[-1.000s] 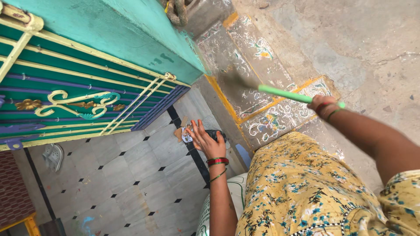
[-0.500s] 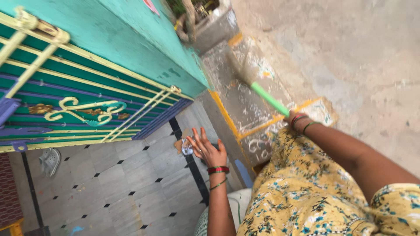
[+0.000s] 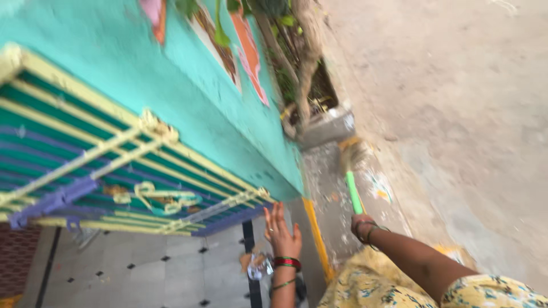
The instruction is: The person sweeps debris from a tiled floor and stairs using a broom, then uses a dustpan to collect the waste and place it into a black plastic bag.
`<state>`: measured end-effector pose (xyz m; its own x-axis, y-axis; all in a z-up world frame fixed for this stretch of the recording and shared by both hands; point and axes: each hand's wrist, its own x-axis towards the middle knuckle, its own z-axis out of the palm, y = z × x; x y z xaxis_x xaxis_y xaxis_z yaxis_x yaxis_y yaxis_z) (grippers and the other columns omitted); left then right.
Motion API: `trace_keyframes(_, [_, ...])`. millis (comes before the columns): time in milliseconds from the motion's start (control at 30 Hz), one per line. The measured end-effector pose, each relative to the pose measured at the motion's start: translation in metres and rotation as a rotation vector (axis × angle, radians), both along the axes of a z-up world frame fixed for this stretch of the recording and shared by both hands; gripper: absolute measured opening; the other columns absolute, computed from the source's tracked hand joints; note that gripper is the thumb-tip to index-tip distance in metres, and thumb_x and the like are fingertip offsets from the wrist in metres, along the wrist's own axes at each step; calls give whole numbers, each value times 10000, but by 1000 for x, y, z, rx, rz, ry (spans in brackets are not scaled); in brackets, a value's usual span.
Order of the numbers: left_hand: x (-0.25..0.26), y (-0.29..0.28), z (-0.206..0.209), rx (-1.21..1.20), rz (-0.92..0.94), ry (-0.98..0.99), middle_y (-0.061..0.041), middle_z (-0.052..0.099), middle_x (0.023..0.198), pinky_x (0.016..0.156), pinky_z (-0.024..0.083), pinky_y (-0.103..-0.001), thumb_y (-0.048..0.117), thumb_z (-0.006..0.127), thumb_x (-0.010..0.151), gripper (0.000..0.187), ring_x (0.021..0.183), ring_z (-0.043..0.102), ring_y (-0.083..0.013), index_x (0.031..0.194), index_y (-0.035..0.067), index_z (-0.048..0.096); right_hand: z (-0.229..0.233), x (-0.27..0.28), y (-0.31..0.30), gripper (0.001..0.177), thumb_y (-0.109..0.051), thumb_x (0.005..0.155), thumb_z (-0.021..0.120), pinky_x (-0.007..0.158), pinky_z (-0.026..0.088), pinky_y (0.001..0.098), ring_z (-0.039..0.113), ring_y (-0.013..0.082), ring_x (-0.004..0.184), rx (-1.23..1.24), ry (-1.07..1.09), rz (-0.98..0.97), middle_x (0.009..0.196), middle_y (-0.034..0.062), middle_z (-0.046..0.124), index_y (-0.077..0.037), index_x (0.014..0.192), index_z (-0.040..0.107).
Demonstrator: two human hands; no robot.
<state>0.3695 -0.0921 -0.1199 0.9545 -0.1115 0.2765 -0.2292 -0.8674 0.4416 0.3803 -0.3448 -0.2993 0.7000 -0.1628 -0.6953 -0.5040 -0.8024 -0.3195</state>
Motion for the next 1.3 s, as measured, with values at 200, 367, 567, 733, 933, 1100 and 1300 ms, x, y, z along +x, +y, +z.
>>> trace_keyframes(200, [72,-53,18,-6,-124,-66,-144,295,1649,1158,212,-624,124,709,804,868,1551,173,-410,1573,152,308,4,89,-62,380,-418,972,581,876,567,463,715,333,998,-17,-6,-132,1090,179,740,-116,1151,727])
trace_keyframes(367, [101,-75,36,34,-133,-82,-141,298,1646,1146,222,-620,124,714,826,818,1544,182,-420,1552,166,338,-14,133,-87,402,-427,990,562,858,574,470,725,333,961,-24,0,-362,1061,188,754,-95,1116,751])
trace_keyframes(567, [115,-80,12,31,-258,128,-140,292,1664,1150,249,-603,116,667,887,768,1550,245,-358,1572,155,322,-48,95,-57,446,-467,996,544,871,546,487,698,377,977,96,-46,-530,1056,225,719,-89,1122,745])
trace_keyframes(733, [127,-102,-1,47,-322,163,-147,286,1660,1149,233,-610,130,664,884,775,1553,209,-386,1572,126,307,-64,89,-121,459,-465,964,590,883,627,465,781,332,1006,123,228,-620,1022,186,787,-71,1127,761])
trace_keyframes(933, [139,-105,1,72,-274,128,-137,296,1664,1159,211,-617,141,664,896,737,1563,196,-404,1555,134,336,-79,71,-126,449,-437,962,569,901,576,486,720,371,1037,-70,111,-544,1105,203,729,-70,1143,754])
trace_keyframes(1100, [152,-120,2,89,-326,91,-179,276,1661,1173,221,-595,139,652,897,750,1555,200,-422,1564,122,309,-93,73,-147,447,-452,1055,508,898,556,454,722,352,1026,-35,150,-411,1115,201,732,-89,1141,755])
trace_keyframes(1300, [169,-133,3,148,-458,69,-184,277,1668,1195,226,-571,108,619,927,742,1553,241,-420,1588,126,283,-110,105,-203,401,-365,980,546,940,581,443,729,323,1117,-203,146,-453,1185,165,758,-103,1176,776])
